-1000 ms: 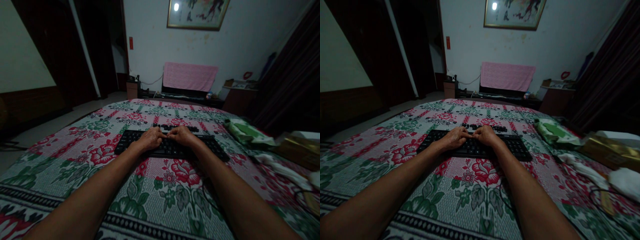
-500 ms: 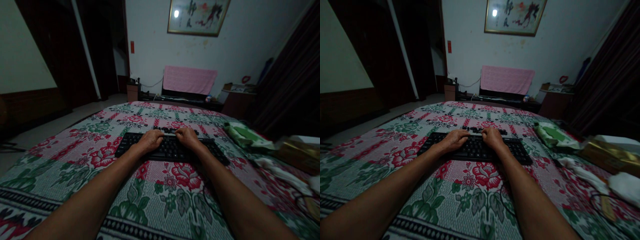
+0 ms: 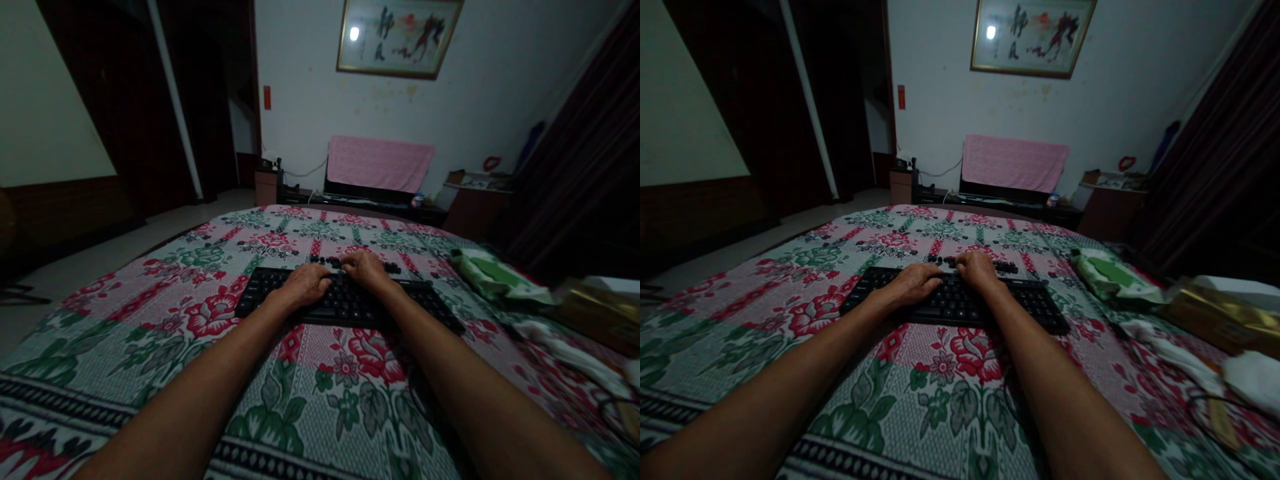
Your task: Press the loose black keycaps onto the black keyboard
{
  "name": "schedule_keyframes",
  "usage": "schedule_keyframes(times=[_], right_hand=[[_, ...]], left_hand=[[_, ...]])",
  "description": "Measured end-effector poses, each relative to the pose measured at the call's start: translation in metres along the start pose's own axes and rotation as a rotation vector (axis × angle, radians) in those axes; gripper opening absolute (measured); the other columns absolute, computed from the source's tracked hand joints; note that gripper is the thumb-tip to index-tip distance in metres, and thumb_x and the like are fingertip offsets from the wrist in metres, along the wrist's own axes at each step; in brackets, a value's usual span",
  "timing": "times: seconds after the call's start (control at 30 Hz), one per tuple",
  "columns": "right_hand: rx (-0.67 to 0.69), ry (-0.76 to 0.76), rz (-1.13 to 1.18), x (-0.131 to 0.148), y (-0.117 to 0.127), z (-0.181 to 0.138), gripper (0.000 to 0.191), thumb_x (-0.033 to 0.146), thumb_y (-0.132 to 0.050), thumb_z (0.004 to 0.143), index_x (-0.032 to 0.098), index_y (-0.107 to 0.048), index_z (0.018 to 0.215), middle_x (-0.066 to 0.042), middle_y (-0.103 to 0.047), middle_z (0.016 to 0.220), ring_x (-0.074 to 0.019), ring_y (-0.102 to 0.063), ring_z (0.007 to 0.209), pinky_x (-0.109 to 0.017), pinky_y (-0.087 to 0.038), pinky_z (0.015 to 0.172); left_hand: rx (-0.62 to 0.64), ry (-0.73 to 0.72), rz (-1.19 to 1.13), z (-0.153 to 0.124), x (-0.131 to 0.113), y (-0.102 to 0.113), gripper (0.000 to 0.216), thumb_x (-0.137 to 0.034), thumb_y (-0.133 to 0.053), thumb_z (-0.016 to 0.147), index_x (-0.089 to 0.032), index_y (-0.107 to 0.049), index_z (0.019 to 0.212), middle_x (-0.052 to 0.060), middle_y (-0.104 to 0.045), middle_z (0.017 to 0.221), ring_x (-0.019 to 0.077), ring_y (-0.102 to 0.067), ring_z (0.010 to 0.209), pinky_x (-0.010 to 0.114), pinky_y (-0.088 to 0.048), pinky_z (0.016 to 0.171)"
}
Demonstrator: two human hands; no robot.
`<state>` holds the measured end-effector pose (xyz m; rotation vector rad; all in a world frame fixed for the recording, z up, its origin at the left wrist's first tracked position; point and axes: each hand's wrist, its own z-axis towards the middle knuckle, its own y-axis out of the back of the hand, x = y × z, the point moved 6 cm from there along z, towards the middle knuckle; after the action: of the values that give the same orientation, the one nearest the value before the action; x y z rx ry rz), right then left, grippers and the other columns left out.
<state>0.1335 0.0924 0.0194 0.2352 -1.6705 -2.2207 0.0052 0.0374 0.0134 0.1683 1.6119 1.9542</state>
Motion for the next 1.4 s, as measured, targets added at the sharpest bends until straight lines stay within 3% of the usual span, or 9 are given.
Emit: schedule_keyframes(times=[0.37,0.97,1.17,1.4], right_hand=[[0.127,-0.024,-0.096,0.004,-0.013,0.019,0.035,0.03,-0.055,0.073,0.03,-0.063,0.108,-0.005,-0.066,0.097,-0.0193,-0.058,0.093,-0.026,-0.042,0.077],[0.134,0.044,-0.177,0.009,-0.017,0.031,0.032,0.025,-0.053,0.07,0.026,-0.067,0.099,-0.006,-0.066,0.093,-0.0199,-0.059,0.086,-0.025,-0.042,0.07],[0.092,0.089,-0.079,0.006,-0.015,0.031,0.028,0.026,-0.055,0.07,0.022,-0.067,0.094,-0.005,-0.066,0.087,-0.0162,-0.058,0.079,-0.022,-0.039,0.067],[-0.031,0.139,0.19,-0.012,0.016,-0.001,0.023,0.027,-0.055,0.071,0.017,-0.066,0.089,-0.002,-0.062,0.075,-0.0113,-0.052,0.065,-0.02,-0.036,0.058]], left_hand=[[-0.001,-0.005,-0.012,0.0,0.001,0.0,0.024,-0.024,-0.042,0.08,-0.018,-0.063,0.088,0.006,-0.066,0.094,0.0197,-0.058,0.091,0.031,-0.044,0.081],[0.002,0.001,-0.026,0.0,0.002,-0.001,0.024,-0.022,-0.042,0.078,-0.018,-0.063,0.089,0.006,-0.066,0.095,0.0206,-0.057,0.095,0.032,-0.043,0.083],[0.01,0.004,-0.025,-0.001,0.001,0.001,0.025,-0.023,-0.042,0.079,-0.019,-0.063,0.091,0.006,-0.066,0.096,0.0196,-0.057,0.094,0.031,-0.043,0.084],[0.019,0.017,-0.015,-0.002,0.0,0.003,0.027,-0.025,-0.042,0.08,-0.02,-0.064,0.094,0.005,-0.066,0.098,0.0189,-0.058,0.094,0.029,-0.043,0.083]])
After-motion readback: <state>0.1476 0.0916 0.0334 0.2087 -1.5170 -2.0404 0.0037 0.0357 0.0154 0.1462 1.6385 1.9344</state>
